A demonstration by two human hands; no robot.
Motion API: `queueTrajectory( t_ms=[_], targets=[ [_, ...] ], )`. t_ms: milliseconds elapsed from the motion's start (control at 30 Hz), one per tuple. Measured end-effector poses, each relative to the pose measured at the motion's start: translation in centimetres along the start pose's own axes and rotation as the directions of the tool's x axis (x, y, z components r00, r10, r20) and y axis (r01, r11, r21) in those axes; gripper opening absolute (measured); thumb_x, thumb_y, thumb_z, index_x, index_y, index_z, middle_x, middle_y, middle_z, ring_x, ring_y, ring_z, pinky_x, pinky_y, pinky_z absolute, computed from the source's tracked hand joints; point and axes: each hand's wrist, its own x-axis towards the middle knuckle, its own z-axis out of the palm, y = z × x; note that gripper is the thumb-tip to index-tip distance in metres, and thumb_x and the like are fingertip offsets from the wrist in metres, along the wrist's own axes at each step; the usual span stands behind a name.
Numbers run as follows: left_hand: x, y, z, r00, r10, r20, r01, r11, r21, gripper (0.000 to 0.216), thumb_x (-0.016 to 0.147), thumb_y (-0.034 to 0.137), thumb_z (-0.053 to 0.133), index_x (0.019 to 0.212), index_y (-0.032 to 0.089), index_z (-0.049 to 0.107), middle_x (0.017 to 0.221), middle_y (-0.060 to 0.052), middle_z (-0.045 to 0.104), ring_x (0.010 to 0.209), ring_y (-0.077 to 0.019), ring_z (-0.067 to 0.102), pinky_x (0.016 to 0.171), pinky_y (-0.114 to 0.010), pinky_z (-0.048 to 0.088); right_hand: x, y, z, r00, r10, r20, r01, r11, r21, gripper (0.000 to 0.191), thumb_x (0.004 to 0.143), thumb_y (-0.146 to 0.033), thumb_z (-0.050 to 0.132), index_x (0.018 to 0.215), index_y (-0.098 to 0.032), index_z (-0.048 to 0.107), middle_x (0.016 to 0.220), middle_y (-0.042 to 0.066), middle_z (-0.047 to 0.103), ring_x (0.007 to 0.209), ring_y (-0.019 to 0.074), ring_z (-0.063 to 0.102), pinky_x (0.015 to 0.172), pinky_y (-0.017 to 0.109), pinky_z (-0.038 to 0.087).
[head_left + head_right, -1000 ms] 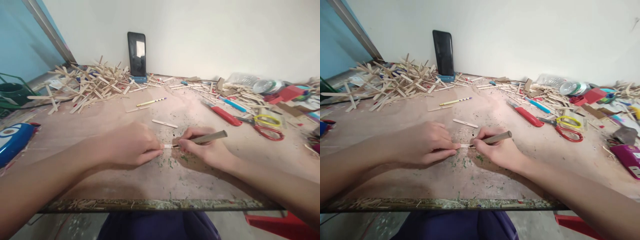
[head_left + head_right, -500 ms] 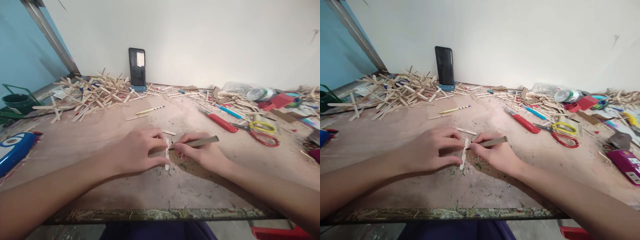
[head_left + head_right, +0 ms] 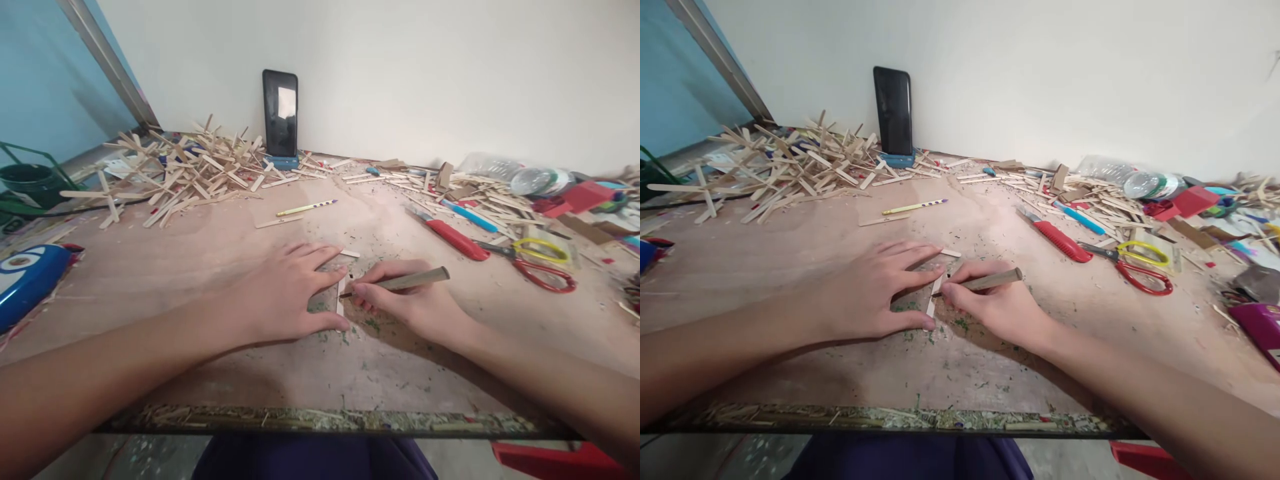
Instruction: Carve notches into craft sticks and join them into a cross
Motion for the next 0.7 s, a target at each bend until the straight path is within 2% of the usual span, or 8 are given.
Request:
queueTrajectory(
  t_ms=[367,533,700],
  targets=[
    [0.07,0.01,-0.06,1.000,-0.014,0.026,0.014,1.000,-0.024,0.090,0.099,0.088,0.057,0.160,0.022,0.065,0.181,-0.017,0.039,0.168,-0.0409,0.040,0.139,-0.059,0.032,-0.10,-0.23,-0.04,1.000,-0.007,0.004,0.007,1.000,0.006,0.018,0.091,-0.032,0.078,0.077,-0.022,0.082,0.068,0.002,0.078,0.060,0.0151,0.068,0.056,0.025,0.052],
    [0.04,0.08,0.05,0.999,-0.036,0.028,0.037,0.998,-0.044,0.103,0.092,0.096,0.057,0.165,0.023,0.059,0.182,-0.016,0.037,0.169,-0.0417,0.038,0.140,-0.058,0.030,0.00,-0.21,0.05,1.000,-0.018,-0.010,0.018,1.000,-0.004,0.014,0.089,-0.030,0.079,0.077,-0.022,0.083,0.068,0.001,0.078,0.060,0.0138,0.067,0.054,0.024,0.049],
    [0.13,0.10,-0.11,0.997,-0.055,0.057,0.058,0.997,-0.057,0.105,0.091,0.095,0.060,0.166,0.022,0.058,0.183,-0.017,0.034,0.170,-0.0425,0.035,0.141,-0.059,0.029,0.20,-0.15,0.08,1.000,-0.016,-0.014,0.015,1.000,-0.017,0.017,0.089,-0.032,0.078,0.077,-0.022,0.082,0.067,0.001,0.077,0.060,0.0141,0.066,0.054,0.024,0.048]
  ],
)
